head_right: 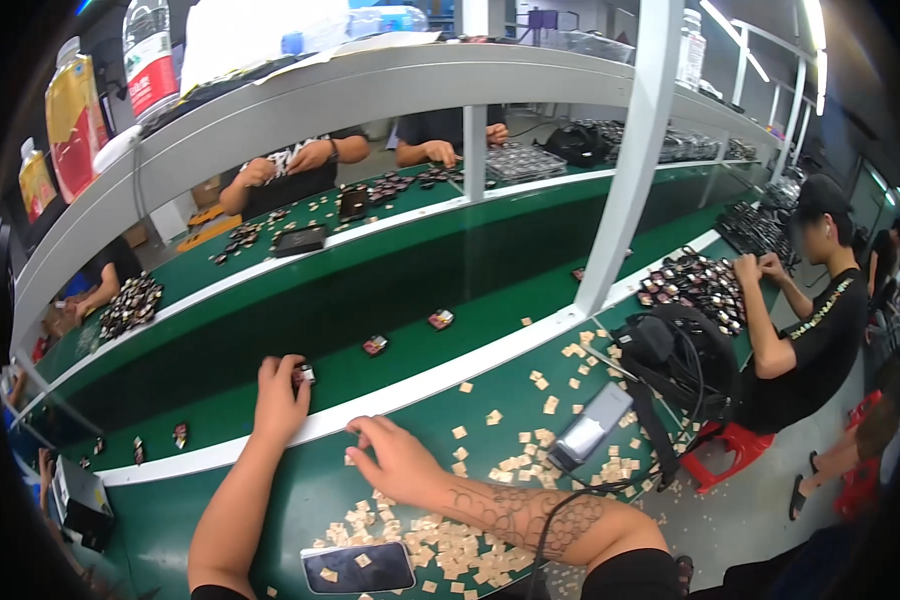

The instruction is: Assembling small electronic modules by manually applying adhesive pads or square components onto them at a factory line.

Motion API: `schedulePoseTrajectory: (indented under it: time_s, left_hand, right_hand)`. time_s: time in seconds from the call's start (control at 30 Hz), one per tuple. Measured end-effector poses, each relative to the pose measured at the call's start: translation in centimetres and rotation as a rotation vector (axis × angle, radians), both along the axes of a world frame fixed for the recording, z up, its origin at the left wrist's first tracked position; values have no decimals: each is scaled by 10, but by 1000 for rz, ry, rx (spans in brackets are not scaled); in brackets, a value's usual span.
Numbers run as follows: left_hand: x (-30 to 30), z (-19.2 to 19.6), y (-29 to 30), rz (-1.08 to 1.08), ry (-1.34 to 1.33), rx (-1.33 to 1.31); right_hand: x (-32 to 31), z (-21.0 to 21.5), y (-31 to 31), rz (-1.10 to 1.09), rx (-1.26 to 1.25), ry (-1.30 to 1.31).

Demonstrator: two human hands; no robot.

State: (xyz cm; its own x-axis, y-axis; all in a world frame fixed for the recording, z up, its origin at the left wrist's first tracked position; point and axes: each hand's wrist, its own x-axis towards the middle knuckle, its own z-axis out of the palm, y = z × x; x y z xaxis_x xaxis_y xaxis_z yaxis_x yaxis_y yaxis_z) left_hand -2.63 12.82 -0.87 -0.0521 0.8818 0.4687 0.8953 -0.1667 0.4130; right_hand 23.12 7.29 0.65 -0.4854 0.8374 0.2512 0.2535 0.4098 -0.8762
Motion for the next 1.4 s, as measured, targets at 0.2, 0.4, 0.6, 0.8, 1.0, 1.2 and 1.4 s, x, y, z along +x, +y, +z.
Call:
schedulePoseTrajectory:
  time_s: [0.2, 0.4, 0.6, 0.8, 1.0, 1.2, 1.4]
  left_hand:
    - [2, 14, 15, -266, 40, -25]
    - [-8, 6, 31, -272, -154, -49]
    - [3, 12, 34, -323, -181, -82]
    - [12, 29, 27, -237, -81, -93]
    - [69, 149, -47, -822, -592, 47]
    - [124, 198, -146, -1542, -1235, -281]
    - [74, 215, -147, -1533, -1246, -1107]
  right_hand:
    - [1, -3, 5, 32, 55, 5]
    - [2, -3, 7, 67, 32, -36]
    - [2, 1, 7, 87, 26, -99]
    - [0, -1, 10, 95, 57, -53]
    - [6, -11, 14, 108, -133, -72]
    - [0, 5, 9, 76, 1, -85]
    - [4, -4, 10, 46, 49, -17]
